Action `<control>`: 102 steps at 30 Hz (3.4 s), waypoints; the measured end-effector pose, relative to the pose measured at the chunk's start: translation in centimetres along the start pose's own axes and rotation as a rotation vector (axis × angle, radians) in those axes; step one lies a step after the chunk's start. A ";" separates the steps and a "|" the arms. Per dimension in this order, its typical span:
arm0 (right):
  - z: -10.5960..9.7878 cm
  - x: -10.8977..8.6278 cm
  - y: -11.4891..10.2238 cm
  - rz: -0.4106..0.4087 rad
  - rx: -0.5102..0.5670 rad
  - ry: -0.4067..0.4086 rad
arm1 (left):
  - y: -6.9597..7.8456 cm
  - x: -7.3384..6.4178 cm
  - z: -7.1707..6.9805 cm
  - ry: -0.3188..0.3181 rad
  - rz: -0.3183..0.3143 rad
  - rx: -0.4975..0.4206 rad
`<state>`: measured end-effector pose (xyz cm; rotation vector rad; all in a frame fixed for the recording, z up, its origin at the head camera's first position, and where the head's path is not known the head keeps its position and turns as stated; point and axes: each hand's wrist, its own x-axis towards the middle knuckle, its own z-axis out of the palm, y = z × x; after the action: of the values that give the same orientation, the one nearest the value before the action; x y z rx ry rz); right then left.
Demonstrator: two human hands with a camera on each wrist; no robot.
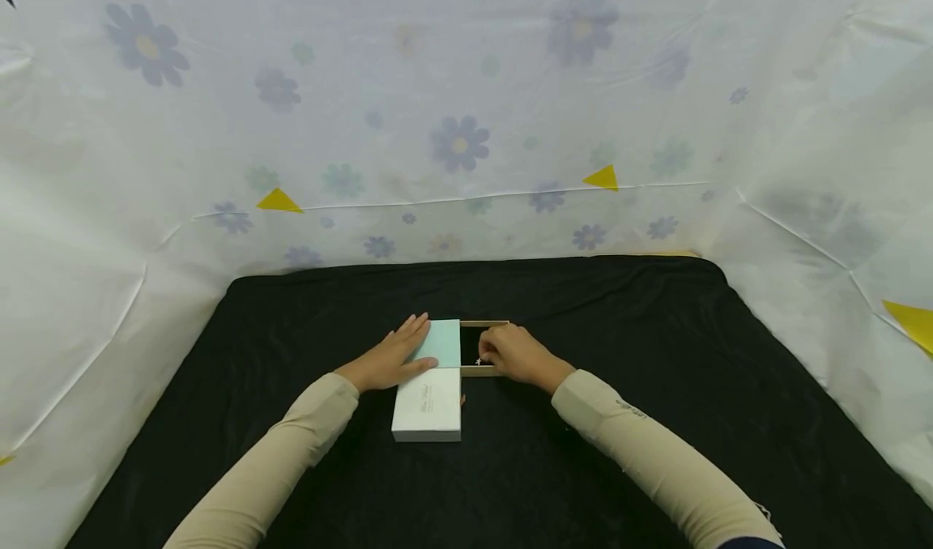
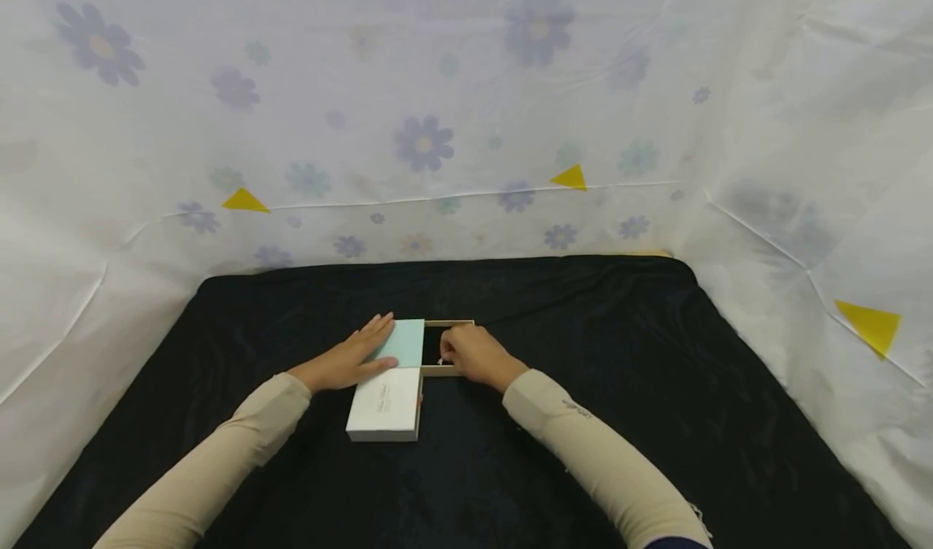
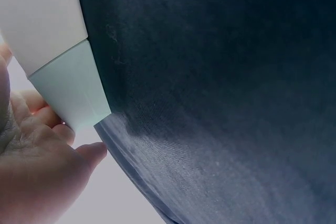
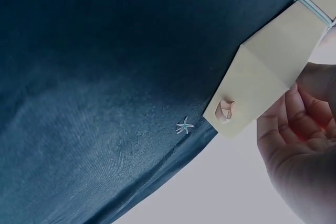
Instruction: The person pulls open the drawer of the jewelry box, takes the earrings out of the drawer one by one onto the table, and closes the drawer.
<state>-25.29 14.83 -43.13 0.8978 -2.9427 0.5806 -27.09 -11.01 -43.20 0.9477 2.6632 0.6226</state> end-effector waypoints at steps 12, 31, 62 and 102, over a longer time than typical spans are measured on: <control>-0.3 0.1 0.1 -0.020 0.015 0.008 | 0.0 0.1 -0.1 0.001 -0.002 -0.002; 0.1 0.2 0.2 -0.029 -0.022 -0.040 | -0.3 0.1 0.1 -0.005 -0.013 0.017; 0.2 -0.2 0.1 -0.022 -0.007 -0.006 | 0.0 0.0 0.0 -0.004 -0.015 0.009; -2.7 -4.8 7.0 0.144 0.068 0.183 | -0.4 0.3 0.2 -0.007 -0.009 0.012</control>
<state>-25.37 23.71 -43.59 0.6038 -2.8516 0.7310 -27.45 -11.07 -43.63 0.9392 2.6662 0.6014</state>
